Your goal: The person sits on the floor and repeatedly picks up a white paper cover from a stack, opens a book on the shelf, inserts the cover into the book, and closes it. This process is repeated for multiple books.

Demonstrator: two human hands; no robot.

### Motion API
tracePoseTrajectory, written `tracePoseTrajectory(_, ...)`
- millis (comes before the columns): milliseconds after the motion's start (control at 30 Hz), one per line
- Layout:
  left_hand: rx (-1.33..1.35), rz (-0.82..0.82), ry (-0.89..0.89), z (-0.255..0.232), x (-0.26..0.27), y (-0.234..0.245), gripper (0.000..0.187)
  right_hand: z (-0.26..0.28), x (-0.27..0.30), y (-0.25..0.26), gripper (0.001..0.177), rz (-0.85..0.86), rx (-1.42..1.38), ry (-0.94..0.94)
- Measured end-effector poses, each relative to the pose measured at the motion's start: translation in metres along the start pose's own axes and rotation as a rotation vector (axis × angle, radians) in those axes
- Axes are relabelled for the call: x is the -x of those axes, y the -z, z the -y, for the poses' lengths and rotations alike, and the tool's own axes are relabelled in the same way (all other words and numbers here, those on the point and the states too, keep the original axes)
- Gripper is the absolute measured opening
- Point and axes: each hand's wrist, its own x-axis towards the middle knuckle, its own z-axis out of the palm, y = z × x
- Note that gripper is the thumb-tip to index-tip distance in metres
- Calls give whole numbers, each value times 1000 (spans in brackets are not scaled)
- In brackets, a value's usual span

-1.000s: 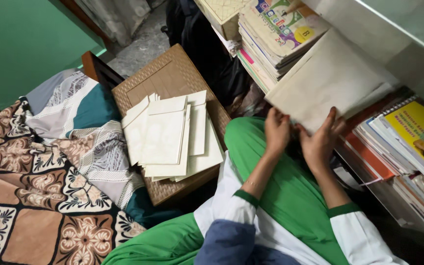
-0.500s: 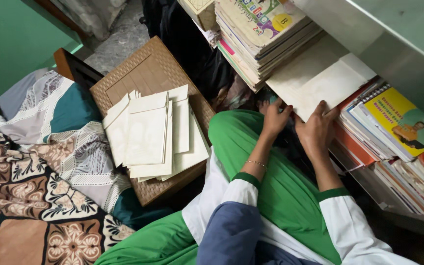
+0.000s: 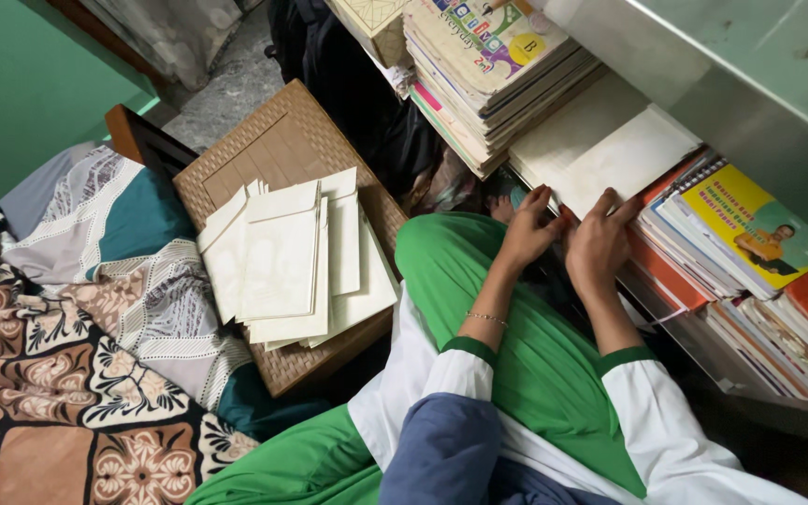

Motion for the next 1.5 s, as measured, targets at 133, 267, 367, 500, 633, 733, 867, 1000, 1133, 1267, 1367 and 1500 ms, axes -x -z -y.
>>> tracePoseTrajectory(133,89,69,110,-5,3,2,69,-2,-2,-9,65,-17,63,-8)
tracePoseTrajectory(267,-240,10,-88,-12,4,1,67,-2,0,-7,72,-51,28,44)
tracePoseTrajectory(367,-281,100,45,-34,7,4,64,-2,-1,-5,69,-38,11,36)
tracePoseTrajectory(500,-341,127,107,-57,8,15,69,-10,-1,-11,66,-65,-42,69)
tracePoseTrajectory(633,-319,84,79,-61,10,17,71,-15,-2,-19,66,-85,-47,80)
tracePoseTrajectory(733,-320,51,-9,-58,13,17,69,-18,-2,-19,64,-92,-46,93)
tracePoseTrajectory(867,-353,126,79,-63,13,20,71,-16,-1,-15,58,-90,-11,89)
tracePoseTrajectory(1000,-381,173,103,-70,16,22,74,-14,1,-10,53,-103,19,98)
tracePoseTrajectory(1133,-358,152,90,-63,17,20,72,-11,1,-10,51,-128,50,108)
tracePoseTrajectory(1267,-379,152,58,-51,15,14,70,-11,4,-12,52,-60,-5,101)
tracePoseTrajectory(1367,-367,125,79,-53,18,12,62,-9,3,-16,58,-88,12,141)
tracePoseTrajectory(1500,-287,55,68,-74,26,30,60,3,4,-5,59,-82,-35,199)
